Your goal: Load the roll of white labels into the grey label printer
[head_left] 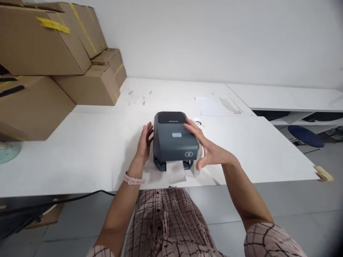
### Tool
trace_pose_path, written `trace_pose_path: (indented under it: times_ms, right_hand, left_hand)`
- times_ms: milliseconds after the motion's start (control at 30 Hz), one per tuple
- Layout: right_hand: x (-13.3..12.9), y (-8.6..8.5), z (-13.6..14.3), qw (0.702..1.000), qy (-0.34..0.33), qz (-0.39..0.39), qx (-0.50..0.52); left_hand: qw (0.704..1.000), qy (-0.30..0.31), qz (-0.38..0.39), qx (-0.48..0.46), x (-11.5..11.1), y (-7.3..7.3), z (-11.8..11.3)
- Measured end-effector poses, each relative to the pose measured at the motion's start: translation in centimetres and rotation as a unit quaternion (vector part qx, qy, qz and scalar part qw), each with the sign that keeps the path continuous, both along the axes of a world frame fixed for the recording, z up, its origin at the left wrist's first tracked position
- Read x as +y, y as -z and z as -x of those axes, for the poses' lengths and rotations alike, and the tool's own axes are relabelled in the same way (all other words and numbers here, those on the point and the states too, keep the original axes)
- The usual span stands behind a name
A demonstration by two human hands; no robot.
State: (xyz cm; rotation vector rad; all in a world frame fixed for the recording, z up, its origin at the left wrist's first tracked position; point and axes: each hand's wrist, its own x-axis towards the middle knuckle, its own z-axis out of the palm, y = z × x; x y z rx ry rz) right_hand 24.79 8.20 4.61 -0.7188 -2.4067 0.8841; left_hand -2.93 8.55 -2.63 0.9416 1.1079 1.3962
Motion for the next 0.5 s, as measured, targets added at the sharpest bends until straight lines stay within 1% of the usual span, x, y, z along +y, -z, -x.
trace_pose_path:
  times_ms: [67, 100, 133, 200, 267, 333, 433, 500]
  right_hand:
    - [-2.0, 0.9, 0.1, 1.0, 0.006, 0.025, -0.008]
    - [-2.9, 1.2, 0.4, 0.999, 0.022, 0.04, -0.002]
    - [-3.8, 1.6, 0.9, 0.997, 0.052, 0.056, 0.01]
    - [-5.4, 2.4, 2.2, 0.985, 0.137, 0.091, 0.049]
    - [-6.8, 3.2, 3.7, 0.961, 0.218, 0.139, 0.1]
    - [-7.8, 4.2, 5.0, 0.928, 0.274, 0.198, 0.156]
    - [-8.4, 5.7, 6.1, 0.874, 0.319, 0.283, 0.233]
    - [-8.3, 6.6, 6.5, 0.848, 0.332, 0.312, 0.27]
  left_hand:
    - [1.0, 0.005, -0.001, -0.012, -1.2, -0.7, -0.2]
    - [1.0, 0.009, -0.003, -0.012, -2.0, -1.0, -0.5]
    - [1.0, 0.013, -0.008, -0.004, -2.9, -1.3, -0.7]
    - [1.0, 0.022, -0.003, 0.019, -4.8, -1.6, -1.2]
    - [0.998, 0.014, 0.013, 0.052, -6.3, -1.7, -1.6]
    - [0.996, 0.0, 0.025, 0.081, -7.1, -1.5, -1.7]
    - [0.997, 0.01, 0.029, 0.077, -7.5, -1.1, -1.8]
    - [0.998, 0.017, 0.019, 0.064, -7.4, -0.8, -1.8]
